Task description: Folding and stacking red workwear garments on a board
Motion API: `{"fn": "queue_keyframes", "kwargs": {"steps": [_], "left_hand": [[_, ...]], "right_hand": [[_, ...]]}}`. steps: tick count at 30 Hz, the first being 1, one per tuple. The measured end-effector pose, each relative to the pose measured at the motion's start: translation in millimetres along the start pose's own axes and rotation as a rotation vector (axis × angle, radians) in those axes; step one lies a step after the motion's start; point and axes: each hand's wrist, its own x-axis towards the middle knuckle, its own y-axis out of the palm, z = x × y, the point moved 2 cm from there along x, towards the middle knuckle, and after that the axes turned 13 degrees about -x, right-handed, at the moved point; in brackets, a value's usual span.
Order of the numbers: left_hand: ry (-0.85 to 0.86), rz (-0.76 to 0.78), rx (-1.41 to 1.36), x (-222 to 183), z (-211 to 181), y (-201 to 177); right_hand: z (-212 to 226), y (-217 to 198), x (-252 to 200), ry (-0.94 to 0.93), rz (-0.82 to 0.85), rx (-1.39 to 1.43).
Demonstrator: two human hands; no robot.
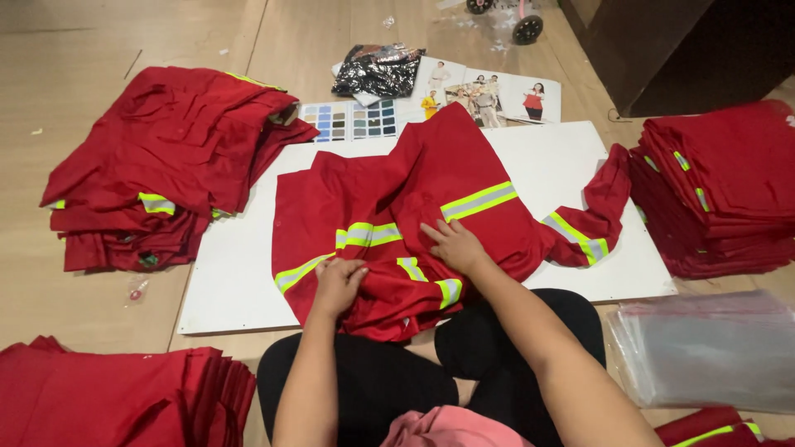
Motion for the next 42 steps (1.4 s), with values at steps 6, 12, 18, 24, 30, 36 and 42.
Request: {"fn": "queue_keyframes", "kwargs": {"steps": [6, 12, 18, 24, 30, 36, 42], "left_hand": [[0.069, -0.209, 0.194, 6.9, 4.1, -15.8], [0.137, -0.452, 0.353, 15.1, 9.7, -14.8], [-0.263, -0.105, 0.570, 11.6, 42.2, -6.0], [-0.118, -0.183, 0.443, 14.4, 39.2, -3.0], [0.356, -0.361, 0.091, 15.1, -18.6, -19.1], [0.312, -0.559, 0.428, 17.0, 0.2, -34.1], [-0.273, -0.463, 0.539, 17.9, 62.3, -35.8]], "right_hand": [[-46.0, 52.2, 17.2, 0.268, -0.600, -0.023], [-112.6, 135.2, -67.4, 1.003, -0.418, 0.636], [-99.1, 149.6, -86.5, 0.900, 0.150, 0.706], [-61.5, 44.6, -43.0, 0.635, -0.465, 0.251], [-42.9, 41.4, -15.6, 0.351, -0.017, 0.351], [-76.9, 107.5, -15.5, 0.752, -0.548, 0.134], [-76.6, 67.7, -61.9, 0.583, 0.250, 0.651]]}}
